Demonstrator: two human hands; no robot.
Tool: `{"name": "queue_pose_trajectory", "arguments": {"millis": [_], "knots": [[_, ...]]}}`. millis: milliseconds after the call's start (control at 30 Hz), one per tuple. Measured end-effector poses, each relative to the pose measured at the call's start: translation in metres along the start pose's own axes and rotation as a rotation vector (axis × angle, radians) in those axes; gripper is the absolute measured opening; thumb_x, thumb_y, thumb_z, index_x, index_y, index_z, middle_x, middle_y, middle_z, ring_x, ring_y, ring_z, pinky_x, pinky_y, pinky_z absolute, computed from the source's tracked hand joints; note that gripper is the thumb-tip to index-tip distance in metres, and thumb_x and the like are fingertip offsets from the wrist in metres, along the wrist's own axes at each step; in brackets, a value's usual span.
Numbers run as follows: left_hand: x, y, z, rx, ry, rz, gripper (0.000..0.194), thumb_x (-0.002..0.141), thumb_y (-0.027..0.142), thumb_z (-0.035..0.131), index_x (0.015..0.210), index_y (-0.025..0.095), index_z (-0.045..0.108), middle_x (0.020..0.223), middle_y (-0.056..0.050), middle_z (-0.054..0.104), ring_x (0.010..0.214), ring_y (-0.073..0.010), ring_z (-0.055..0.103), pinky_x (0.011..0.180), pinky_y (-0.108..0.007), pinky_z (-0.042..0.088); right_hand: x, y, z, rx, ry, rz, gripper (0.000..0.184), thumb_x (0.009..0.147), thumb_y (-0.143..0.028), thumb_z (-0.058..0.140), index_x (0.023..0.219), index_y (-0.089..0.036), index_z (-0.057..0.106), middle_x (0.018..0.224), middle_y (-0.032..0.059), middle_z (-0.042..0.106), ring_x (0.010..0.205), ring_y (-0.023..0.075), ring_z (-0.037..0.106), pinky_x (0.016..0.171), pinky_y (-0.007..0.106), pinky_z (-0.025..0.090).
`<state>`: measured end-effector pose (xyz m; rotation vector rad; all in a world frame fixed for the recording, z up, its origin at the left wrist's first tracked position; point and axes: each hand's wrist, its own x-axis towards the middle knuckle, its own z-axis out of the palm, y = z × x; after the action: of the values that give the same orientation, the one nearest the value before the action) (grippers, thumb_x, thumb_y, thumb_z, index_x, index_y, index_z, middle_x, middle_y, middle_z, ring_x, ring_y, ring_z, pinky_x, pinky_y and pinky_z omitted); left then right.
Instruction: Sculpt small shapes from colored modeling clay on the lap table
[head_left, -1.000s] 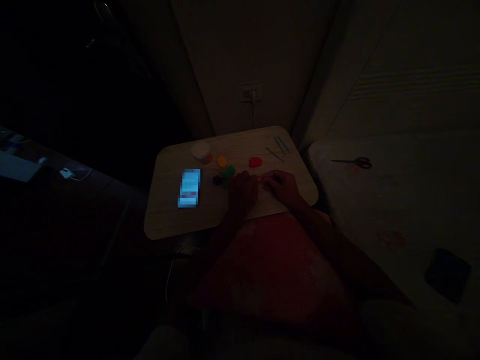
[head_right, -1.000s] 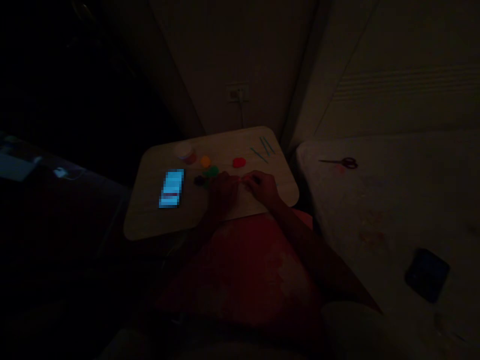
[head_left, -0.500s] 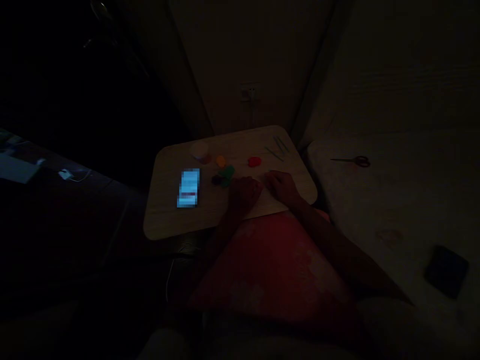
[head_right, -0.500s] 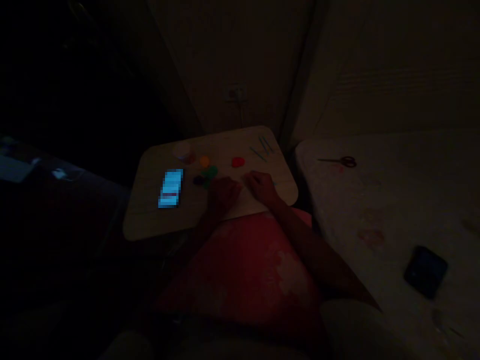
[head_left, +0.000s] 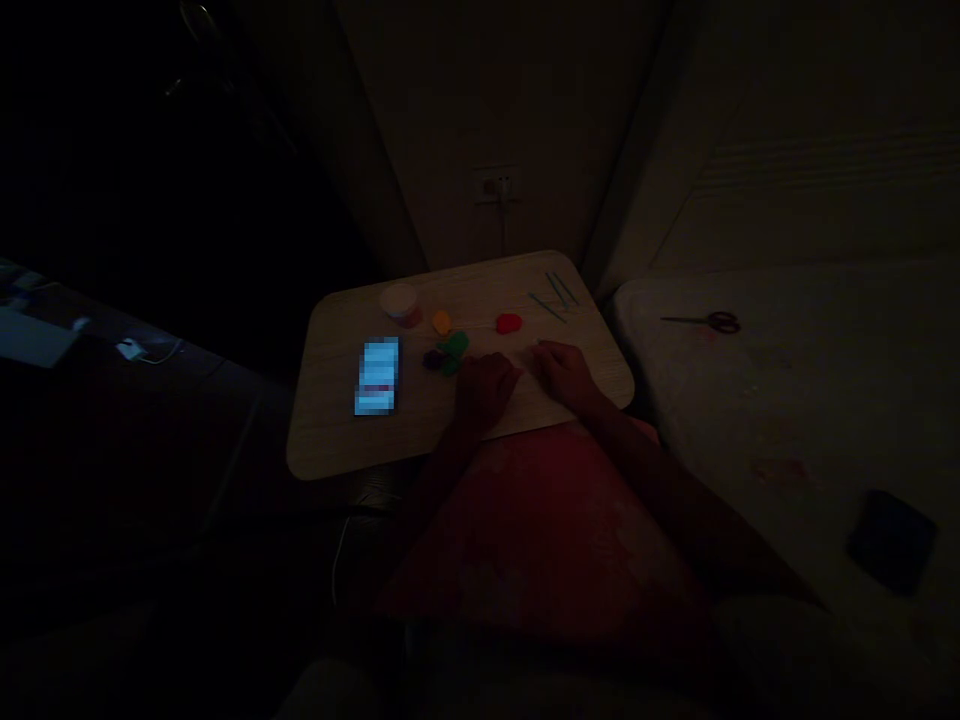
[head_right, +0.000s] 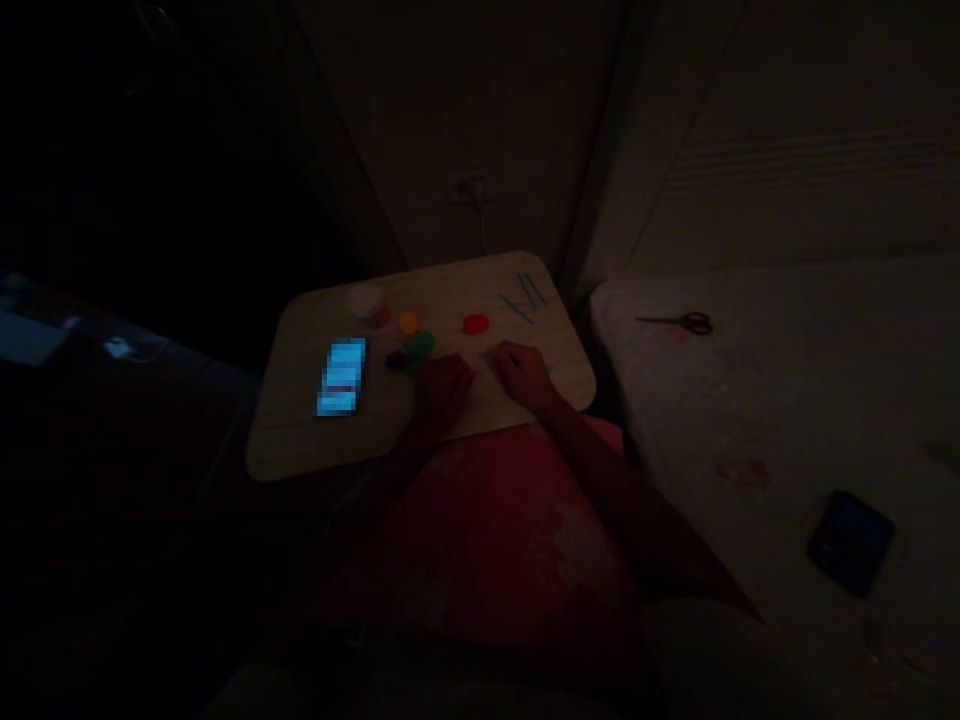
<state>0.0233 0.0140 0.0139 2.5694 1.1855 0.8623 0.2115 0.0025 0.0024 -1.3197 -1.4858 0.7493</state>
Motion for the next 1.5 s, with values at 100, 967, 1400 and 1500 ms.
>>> {"name": "queue_pose_trajectory", "arguments": {"millis": [100, 967, 1400, 1500], "knots": [[0.001, 0.001, 0.0, -0.04, 0.031, -0.033, 0.03, 0.107, 0.033, 0.037, 0.09, 0.02, 0.058, 0.089, -0.006, 0.066, 0.082, -0.0207, 0.06, 0.082, -0.037, 0.044, 0.001, 0.002, -0.001, 0.025, 0.033, -0.02, 0.047, 0.098, -0.06, 0.048, 0.067, -0.024, 0.044, 0.065, -0.0004, 0.048, 0.065, 0.0167, 0.044, 0.064, 0.031, 0.039], [0.001, -0.01, 0.009, -0.202, 0.131, -0.067, 0.025, 0.103, 0.029, 0.051, 0.107, 0.02, 0.073, 0.104, -0.008, 0.074, 0.1, -0.0209, 0.068, 0.092, -0.036, 0.053, -0.001, 0.008, 0.003, 0.115, -0.033, -0.022, 0.027, 0.086, -0.042, 0.07, 0.093, -0.018, 0.078, 0.081, 0.0061, 0.076, 0.069, 0.0176, 0.066, 0.066, 0.03, 0.051], [0.0, -0.009, 0.009, -0.24, 0.134, -0.09, 0.023, 0.103, 0.031, 0.052, 0.106, 0.019, 0.072, 0.104, -0.008, 0.072, 0.097, -0.0201, 0.067, 0.088, -0.034, 0.054, -0.001, 0.008, 0.003, 0.139, -0.006, -0.05, 0.029, 0.085, -0.048, 0.075, 0.097, -0.022, 0.079, 0.097, 0.008, 0.079, 0.085, 0.0212, 0.07, 0.079, 0.034, 0.055], [0.0, -0.011, 0.011, -0.256, 0.139, -0.158, 0.019, 0.101, 0.032, 0.057, 0.107, 0.02, 0.07, 0.106, -0.007, 0.073, 0.095, -0.0198, 0.068, 0.08, -0.032, 0.055, -0.001, 0.012, 0.004, 0.158, -0.009, -0.017, 0.036, 0.079, -0.053, 0.08, 0.094, -0.021, 0.076, 0.091, 0.0071, 0.077, 0.079, 0.0199, 0.069, 0.073, 0.033, 0.055]]}}
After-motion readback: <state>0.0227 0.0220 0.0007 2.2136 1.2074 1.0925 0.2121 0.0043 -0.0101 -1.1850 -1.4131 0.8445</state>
